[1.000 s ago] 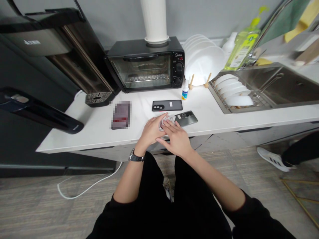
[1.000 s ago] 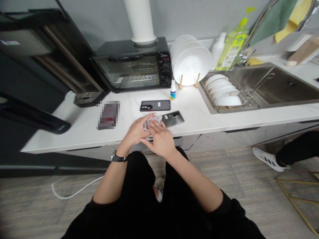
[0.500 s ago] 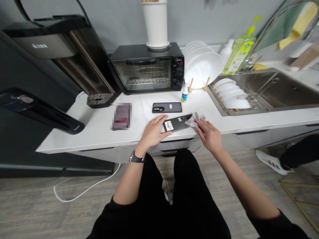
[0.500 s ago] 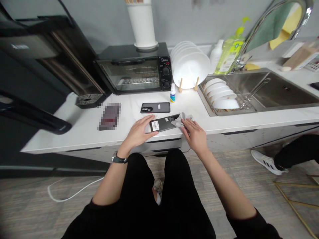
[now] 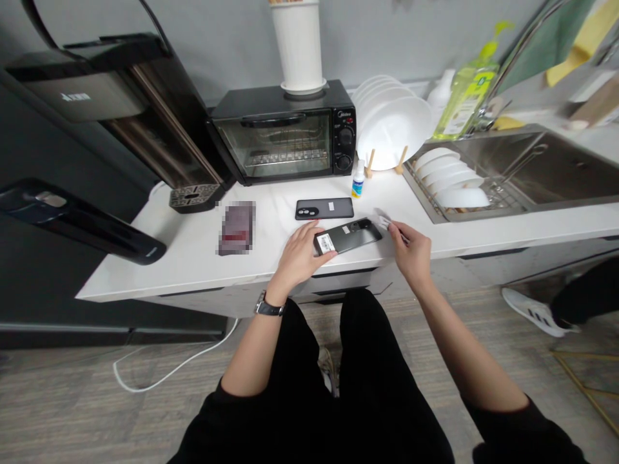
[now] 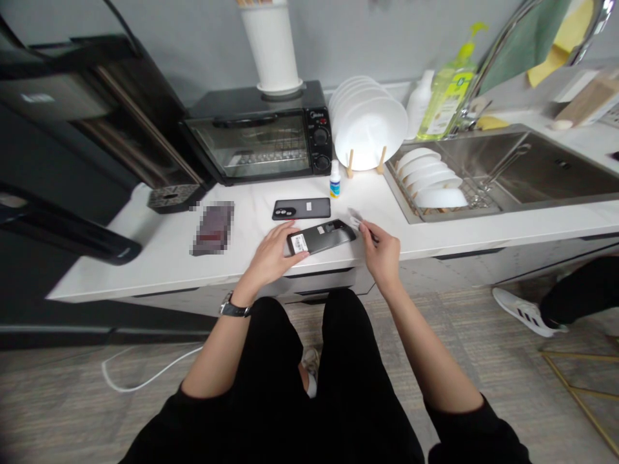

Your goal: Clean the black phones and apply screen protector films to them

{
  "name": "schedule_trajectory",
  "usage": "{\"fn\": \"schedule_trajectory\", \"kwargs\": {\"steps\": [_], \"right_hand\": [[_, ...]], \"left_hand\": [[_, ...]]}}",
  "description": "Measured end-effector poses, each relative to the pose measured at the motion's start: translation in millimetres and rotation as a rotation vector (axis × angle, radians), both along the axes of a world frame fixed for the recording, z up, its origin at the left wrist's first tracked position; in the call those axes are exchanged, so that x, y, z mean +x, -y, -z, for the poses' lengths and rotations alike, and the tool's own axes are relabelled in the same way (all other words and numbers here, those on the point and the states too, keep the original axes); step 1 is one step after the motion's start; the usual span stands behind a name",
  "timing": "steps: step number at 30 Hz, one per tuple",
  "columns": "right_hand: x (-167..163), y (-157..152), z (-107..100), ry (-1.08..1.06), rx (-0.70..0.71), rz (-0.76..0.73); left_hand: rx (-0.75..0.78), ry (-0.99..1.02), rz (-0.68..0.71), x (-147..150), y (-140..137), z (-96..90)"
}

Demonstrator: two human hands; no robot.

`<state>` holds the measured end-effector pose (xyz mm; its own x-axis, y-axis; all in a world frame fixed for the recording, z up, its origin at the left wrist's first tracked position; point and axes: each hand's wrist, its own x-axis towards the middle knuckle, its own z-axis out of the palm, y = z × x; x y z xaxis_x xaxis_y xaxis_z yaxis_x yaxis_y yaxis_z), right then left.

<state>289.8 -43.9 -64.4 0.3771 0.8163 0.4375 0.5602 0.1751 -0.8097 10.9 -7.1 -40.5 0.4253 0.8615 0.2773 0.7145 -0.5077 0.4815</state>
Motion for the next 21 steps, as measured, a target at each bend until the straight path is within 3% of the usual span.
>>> {"fn": "schedule_trajectory", "kwargs": {"steps": [5, 11, 17, 21], "right_hand": [[-15.6, -6.0, -14.1, -0.062, 0.126, 0.022], [-30.7, -14.5, -27.3, 0.011, 0.285, 0.059], [-38.5, -20.5, -19.3, 0.248, 0.274, -0.068], [-54.5, -11.9, -14.5, 0.401, 0.234, -0.058]], "left_hand": [[-0.099, 0.218, -0.043, -3.2, 4.3, 4.1], [-0.222, 0.477, -0.052, -4.7, 5.7, 7.1], [-0.221, 0.439, -0.085, -4.8, 5.4, 10.6], [-0.216, 0.355, -0.087, -4.2, 4.3, 10.6]]}}
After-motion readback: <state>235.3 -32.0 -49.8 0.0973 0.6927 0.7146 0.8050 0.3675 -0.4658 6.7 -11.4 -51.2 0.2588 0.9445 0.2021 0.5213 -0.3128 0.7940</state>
